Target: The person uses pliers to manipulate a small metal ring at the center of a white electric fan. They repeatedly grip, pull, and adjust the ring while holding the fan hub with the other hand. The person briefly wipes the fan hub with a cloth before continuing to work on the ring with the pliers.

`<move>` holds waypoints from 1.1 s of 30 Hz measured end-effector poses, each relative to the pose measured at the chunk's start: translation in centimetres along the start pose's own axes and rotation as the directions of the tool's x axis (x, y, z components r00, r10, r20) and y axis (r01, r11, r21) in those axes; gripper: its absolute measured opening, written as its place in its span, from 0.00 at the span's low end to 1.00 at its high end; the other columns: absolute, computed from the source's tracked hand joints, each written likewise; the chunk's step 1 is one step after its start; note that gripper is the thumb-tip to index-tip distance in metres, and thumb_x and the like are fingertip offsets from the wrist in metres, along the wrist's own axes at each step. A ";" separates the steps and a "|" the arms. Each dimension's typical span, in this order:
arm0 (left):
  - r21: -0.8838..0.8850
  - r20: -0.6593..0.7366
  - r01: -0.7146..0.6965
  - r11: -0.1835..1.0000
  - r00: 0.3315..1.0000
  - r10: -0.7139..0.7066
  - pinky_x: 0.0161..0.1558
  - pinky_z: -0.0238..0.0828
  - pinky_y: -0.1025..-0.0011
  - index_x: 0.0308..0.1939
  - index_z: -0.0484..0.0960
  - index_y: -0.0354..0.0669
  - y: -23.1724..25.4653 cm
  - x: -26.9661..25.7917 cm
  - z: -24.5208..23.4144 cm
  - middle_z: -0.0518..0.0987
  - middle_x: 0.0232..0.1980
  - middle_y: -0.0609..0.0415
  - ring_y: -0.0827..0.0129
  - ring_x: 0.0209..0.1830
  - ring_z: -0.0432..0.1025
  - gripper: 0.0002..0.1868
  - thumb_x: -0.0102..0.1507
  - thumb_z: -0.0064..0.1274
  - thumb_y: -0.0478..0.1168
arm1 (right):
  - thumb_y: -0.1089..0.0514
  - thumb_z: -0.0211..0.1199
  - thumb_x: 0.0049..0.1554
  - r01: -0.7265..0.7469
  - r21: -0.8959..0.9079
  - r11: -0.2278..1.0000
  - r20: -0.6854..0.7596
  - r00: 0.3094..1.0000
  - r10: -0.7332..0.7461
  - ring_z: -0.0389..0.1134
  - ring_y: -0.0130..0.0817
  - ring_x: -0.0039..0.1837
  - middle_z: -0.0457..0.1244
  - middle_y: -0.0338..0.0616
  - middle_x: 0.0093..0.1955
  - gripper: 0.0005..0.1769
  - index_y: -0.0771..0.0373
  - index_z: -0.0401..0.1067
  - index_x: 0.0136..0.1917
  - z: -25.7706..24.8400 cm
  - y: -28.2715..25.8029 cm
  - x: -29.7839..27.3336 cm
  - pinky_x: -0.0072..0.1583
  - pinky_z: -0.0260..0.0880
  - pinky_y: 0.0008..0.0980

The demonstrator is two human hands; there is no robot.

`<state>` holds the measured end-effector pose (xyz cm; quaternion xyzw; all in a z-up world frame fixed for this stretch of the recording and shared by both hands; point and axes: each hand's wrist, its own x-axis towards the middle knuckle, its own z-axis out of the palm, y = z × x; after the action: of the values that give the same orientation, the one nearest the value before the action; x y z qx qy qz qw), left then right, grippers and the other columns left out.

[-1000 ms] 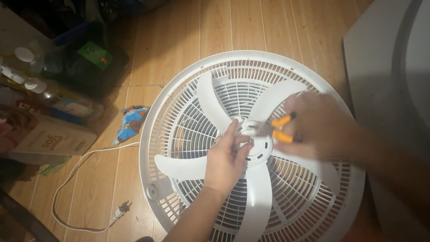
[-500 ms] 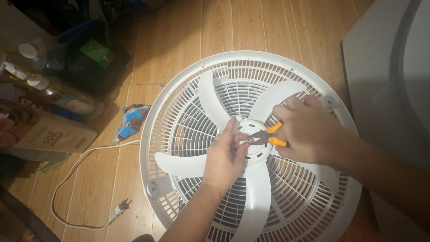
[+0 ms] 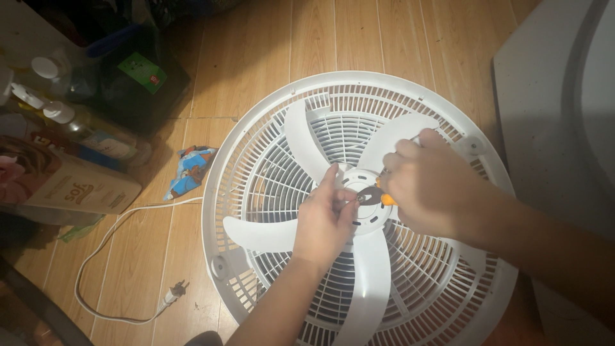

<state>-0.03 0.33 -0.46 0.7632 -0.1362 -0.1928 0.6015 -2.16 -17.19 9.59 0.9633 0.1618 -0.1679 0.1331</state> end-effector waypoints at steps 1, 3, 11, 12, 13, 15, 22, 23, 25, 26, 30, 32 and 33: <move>-0.001 0.005 -0.002 1.000 1.000 0.002 0.31 0.79 0.73 0.74 0.62 0.35 0.2 0.1 -0.1 0.85 0.39 0.53 0.72 0.26 0.80 0.37 0.60 0.55 0.30 | 0.57 0.68 0.42 0.014 -0.017 1.000 -0.005 1.000 -0.014 0.63 0.34 0.53 0.65 0.33 0.44 0.12 0.50 0.79 0.43 0.0 -0.1 0.1 0.55 0.57 0.40; 0.003 0.018 0.008 1.000 1.000 -0.008 0.30 0.79 0.73 0.74 0.60 0.34 0.5 0.1 -0.3 0.85 0.38 0.52 0.71 0.25 0.79 0.38 0.60 0.54 0.30 | 0.58 0.67 0.42 0.030 -0.049 0.998 -0.038 0.999 -0.032 0.64 0.34 0.50 0.66 0.32 0.42 0.13 0.49 0.78 0.43 0.1 -0.1 0.1 0.54 0.58 0.39; 0.017 0.027 0.068 0.998 0.997 -0.069 0.32 0.79 0.75 0.73 0.63 0.34 0.4 0.4 -0.4 0.87 0.39 0.53 0.74 0.27 0.80 0.37 0.59 0.55 0.32 | 0.53 0.72 0.39 0.044 0.071 0.997 -0.074 0.997 -0.039 0.69 0.46 0.42 0.66 0.43 0.35 0.12 0.58 0.75 0.35 1.8 0.6 0.5 0.45 0.67 0.46; 0.000 0.034 0.048 0.999 0.998 -0.048 0.33 0.80 0.75 0.73 0.63 0.34 0.2 0.5 -0.5 0.87 0.39 0.53 0.75 0.28 0.80 0.36 0.60 0.54 0.32 | 0.54 0.71 0.37 0.123 0.123 0.985 -0.194 0.976 -0.097 0.68 0.46 0.38 0.66 0.44 0.34 0.11 0.58 0.75 0.34 1.8 0.7 0.5 0.42 0.67 0.45; -0.017 0.041 0.028 0.999 0.999 -0.027 0.34 0.80 0.76 0.73 0.63 0.33 0.0 0.6 -0.6 0.87 0.40 0.54 0.76 0.30 0.81 0.36 0.61 0.54 0.33 | 0.56 0.71 0.36 0.205 0.165 0.965 -0.316 0.938 -0.145 0.68 0.46 0.35 0.66 0.45 0.33 0.11 0.59 0.75 0.33 1.6 0.8 0.5 0.40 0.67 0.45; -0.063 0.034 0.060 0.996 0.998 -0.058 0.36 0.80 0.76 0.73 0.63 0.34 -0.3 0.6 -0.5 0.87 0.40 0.54 0.75 0.30 0.81 0.35 0.62 0.53 0.33 | 0.58 0.70 0.33 0.246 0.200 0.948 -0.393 0.907 -0.152 0.68 0.47 0.32 0.66 0.46 0.33 0.10 0.60 0.75 0.31 0.7 0.6 0.5 0.38 0.68 0.45; -0.062 0.024 0.021 0.998 1.000 -0.019 0.40 0.80 0.73 0.72 0.65 0.34 -1.0 1.3 -0.2 0.88 0.40 0.52 0.71 0.33 0.82 0.34 0.61 0.53 0.34 | 0.56 0.68 0.43 -0.213 0.155 0.965 0.275 0.947 0.165 0.73 0.46 0.46 0.70 0.51 0.39 0.08 0.61 0.80 0.37 -2.8 -1.9 3.1 0.49 0.74 0.40; -0.029 0.038 0.038 0.999 0.999 -0.037 0.40 0.80 0.72 0.71 0.66 0.34 -1.0 1.4 -0.1 0.87 0.40 0.51 0.70 0.33 0.82 0.33 0.61 0.53 0.35 | 0.55 0.67 0.45 -0.290 0.161 0.943 0.364 0.906 0.217 0.74 0.46 0.47 0.70 0.52 0.40 0.10 0.62 0.80 0.39 -3.1 -1.8 3.3 0.50 0.74 0.41; 0.032 0.056 0.068 0.997 0.996 -0.070 0.41 0.80 0.71 0.70 0.68 0.34 -0.7 1.6 -0.4 0.87 0.40 0.50 0.68 0.34 0.83 0.31 0.62 0.52 0.35 | 0.53 0.67 0.44 -0.341 0.168 0.925 0.484 0.846 0.224 0.75 0.42 0.45 0.72 0.51 0.38 0.12 0.63 0.82 0.36 -4.1 -1.8 3.9 0.50 0.74 0.37; 0.045 0.064 0.058 0.997 0.996 -0.061 0.42 0.80 0.71 0.69 0.69 0.34 -0.5 1.6 -0.4 0.87 0.40 0.49 0.67 0.35 0.83 0.30 0.62 0.51 0.35 | 0.52 0.67 0.44 -0.364 0.163 0.917 0.540 0.811 0.226 0.75 0.40 0.43 0.73 0.51 0.37 0.14 0.64 0.84 0.35 -4.6 -1.8 4.3 0.49 0.75 0.35; 0.064 0.094 0.000 0.998 0.996 -0.006 0.46 0.79 0.69 0.68 0.72 0.37 -0.1 2.0 -0.9 0.87 0.40 0.46 0.64 0.37 0.83 0.28 0.61 0.50 0.34 | 0.48 0.73 0.44 -0.632 0.241 0.737 0.727 0.621 0.294 0.69 0.38 0.34 0.71 0.54 0.37 0.18 0.65 0.80 0.38 -6.0 -1.3 6.9 0.39 0.69 0.35; 0.046 0.128 0.013 0.999 0.992 -0.019 0.46 0.78 0.69 0.68 0.73 0.40 -0.3 1.7 -1.2 0.87 0.41 0.46 0.63 0.38 0.82 0.28 0.62 0.50 0.34 | 0.48 0.74 0.45 -0.834 0.253 0.490 0.831 0.447 0.332 0.61 0.37 0.30 0.69 0.56 0.36 0.18 0.63 0.78 0.40 -5.9 -0.6 7.0 0.34 0.59 0.34; 0.027 0.150 0.037 0.999 0.988 -0.041 0.46 0.78 0.69 0.68 0.72 0.42 -0.4 1.6 -1.4 0.87 0.42 0.47 0.63 0.38 0.83 0.28 0.63 0.48 0.35 | 0.47 0.72 0.45 -0.850 0.354 0.391 0.844 0.470 0.257 0.62 0.37 0.29 0.69 0.55 0.35 0.16 0.61 0.79 0.40 -5.7 0.0 6.6 0.33 0.58 0.33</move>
<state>1.98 0.91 -0.76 0.7563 -0.1684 -0.2600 0.5762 5.26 -13.64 12.33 0.7784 -0.3498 -0.4906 -0.1762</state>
